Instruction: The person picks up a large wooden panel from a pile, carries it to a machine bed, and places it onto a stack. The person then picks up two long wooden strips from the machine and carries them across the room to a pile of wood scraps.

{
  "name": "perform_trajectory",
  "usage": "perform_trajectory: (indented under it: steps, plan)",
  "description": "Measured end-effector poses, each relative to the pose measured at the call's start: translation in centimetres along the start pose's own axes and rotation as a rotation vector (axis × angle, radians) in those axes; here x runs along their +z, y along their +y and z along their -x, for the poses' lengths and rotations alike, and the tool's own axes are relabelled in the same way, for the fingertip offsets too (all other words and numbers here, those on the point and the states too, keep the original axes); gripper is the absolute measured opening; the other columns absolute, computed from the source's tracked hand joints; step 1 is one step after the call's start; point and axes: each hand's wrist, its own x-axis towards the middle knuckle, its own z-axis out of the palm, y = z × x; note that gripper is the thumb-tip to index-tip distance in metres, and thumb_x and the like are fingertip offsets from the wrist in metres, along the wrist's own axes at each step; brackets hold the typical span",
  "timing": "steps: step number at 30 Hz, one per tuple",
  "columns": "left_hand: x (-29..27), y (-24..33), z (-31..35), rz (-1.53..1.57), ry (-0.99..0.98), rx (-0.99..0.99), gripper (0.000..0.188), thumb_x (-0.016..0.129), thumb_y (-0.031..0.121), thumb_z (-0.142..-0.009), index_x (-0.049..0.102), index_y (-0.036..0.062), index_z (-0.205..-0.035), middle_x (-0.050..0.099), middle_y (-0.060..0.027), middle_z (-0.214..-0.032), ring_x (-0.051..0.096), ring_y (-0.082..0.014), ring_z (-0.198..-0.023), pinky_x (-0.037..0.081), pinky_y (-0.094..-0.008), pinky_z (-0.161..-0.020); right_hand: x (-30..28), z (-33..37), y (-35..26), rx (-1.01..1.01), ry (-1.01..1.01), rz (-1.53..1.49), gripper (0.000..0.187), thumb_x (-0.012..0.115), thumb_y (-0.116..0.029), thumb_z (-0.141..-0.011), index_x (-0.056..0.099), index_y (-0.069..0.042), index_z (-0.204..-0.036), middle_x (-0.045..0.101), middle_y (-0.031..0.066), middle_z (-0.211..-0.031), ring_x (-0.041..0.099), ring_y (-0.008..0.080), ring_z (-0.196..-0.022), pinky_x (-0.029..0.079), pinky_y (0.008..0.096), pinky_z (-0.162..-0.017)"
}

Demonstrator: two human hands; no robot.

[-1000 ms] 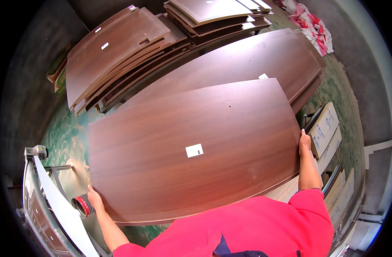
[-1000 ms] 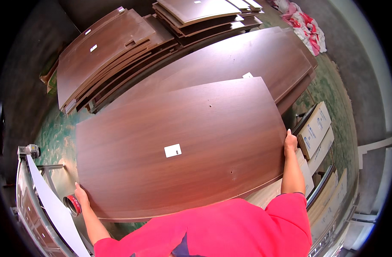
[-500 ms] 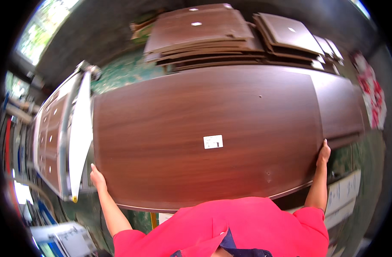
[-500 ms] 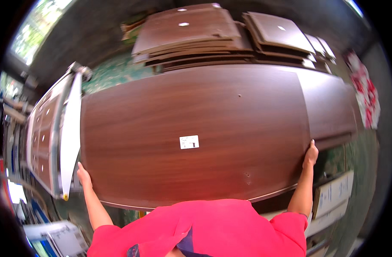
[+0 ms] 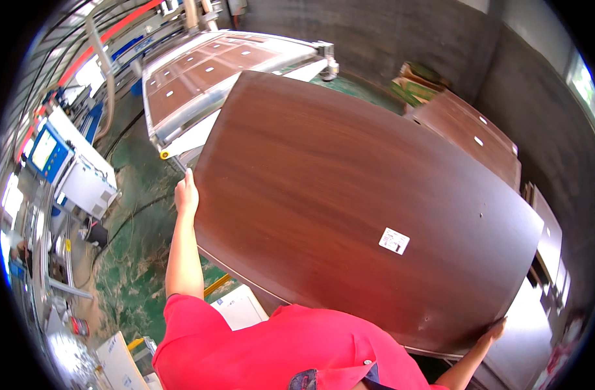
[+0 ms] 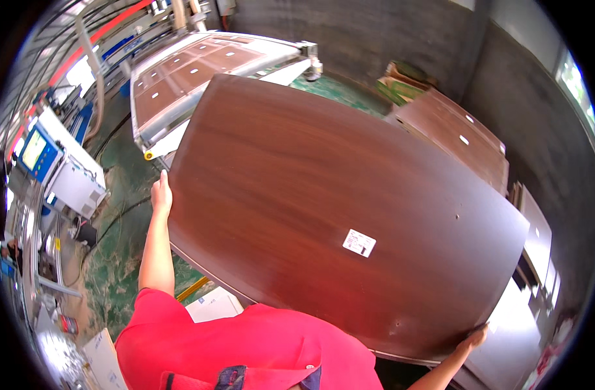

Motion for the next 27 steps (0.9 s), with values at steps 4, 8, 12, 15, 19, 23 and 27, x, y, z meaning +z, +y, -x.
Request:
perform_trajectory:
  steps: [4,8,12,15,19,23,27]
  plan:
    - [-1.5,-1.7,-7.9,-0.017,0.002,-0.033,0.064,0.028,0.051,-0.093,0.064,-0.0029,-0.094,0.061,-0.0274,-0.094,0.055,-0.0446,-0.096,0.043,-0.049,-0.082,2.1,4.9,-1.7,0.031,-0.074,-0.06,0.048,0.042,-0.033,-0.095,0.05,0.005,-0.123,0.052,0.0094,-0.123,0.05,0.0234,-0.109,0.039,0.0344,-0.094]
    - [-2.2,-1.8,-13.1,0.009,-0.004,0.0,0.062,0.029,0.048,-0.094,0.063,-0.0037,-0.094,0.061,-0.0277,-0.093,0.055,-0.0448,-0.095,0.043,-0.0485,-0.081,7.7,15.6,-7.7,0.057,-0.026,-0.094,0.047,0.039,-0.03,-0.095,0.05,0.006,-0.123,0.052,0.0115,-0.124,0.049,0.0259,-0.112,0.038,0.0359,-0.095]
    - [-2.6,-1.7,-15.7,0.034,0.0,-0.021,0.06,0.032,0.046,-0.094,0.063,-0.0048,-0.094,0.061,-0.0287,-0.093,0.056,-0.0446,-0.095,0.043,-0.0484,-0.08,10.0,16.9,-9.7,0.099,0.005,-0.083,0.052,0.036,-0.034,-0.096,0.046,0.006,-0.127,0.049,0.0133,-0.128,0.047,0.0272,-0.115,0.033,0.0359,-0.1]
    - [-1.3,-2.3,-18.4,0.119,0.054,-0.02,0.058,0.033,0.045,-0.093,0.062,-0.0055,-0.097,0.061,-0.0293,-0.093,0.055,-0.0446,-0.096,0.042,-0.0482,-0.08,9.8,13.7,-9.6,0.001,0.074,-0.078,0.055,0.034,-0.037,-0.096,0.044,0.006,-0.129,0.047,0.014,-0.13,0.045,0.0279,-0.118,0.031,0.0354,-0.103]
    - [-3.5,-3.4,-18.6,0.159,0.118,-0.017,0.058,0.034,0.046,-0.093,0.061,-0.0048,-0.097,0.061,-0.0289,-0.095,0.056,-0.0441,-0.097,0.041,-0.0478,-0.081,12.7,14.5,-9.9,0.043,-0.042,-0.135,0.06,0.033,-0.042,-0.096,0.038,0.005,-0.134,0.043,0.0146,-0.135,0.042,0.0278,-0.122,0.03,0.036,-0.105]
    - [-4.0,-3.2,-22.2,0.157,0.16,0.031,0.064,0.034,0.052,-0.092,0.063,-0.0054,-0.096,0.061,-0.0304,-0.091,0.056,-0.0461,-0.092,0.042,-0.0483,-0.078,16.7,16.9,-8.8,0.068,-0.018,-0.23,0.053,0.033,-0.038,-0.097,0.045,0.003,-0.129,0.049,0.0128,-0.128,0.047,0.0267,-0.116,0.035,0.0364,-0.101]
    - [-2.3,-1.5,-23.9,0.166,0.118,0.041,0.067,0.033,0.052,-0.093,0.063,-0.0088,-0.095,0.062,-0.0293,-0.088,0.059,-0.0434,-0.087,0.043,-0.0472,-0.077,16.8,18.0,-6.9,0.02,-0.041,-0.292,0.048,0.034,-0.035,-0.097,0.05,0.001,-0.124,0.054,0.0101,-0.12,0.051,0.0239,-0.106,0.039,0.0362,-0.096]
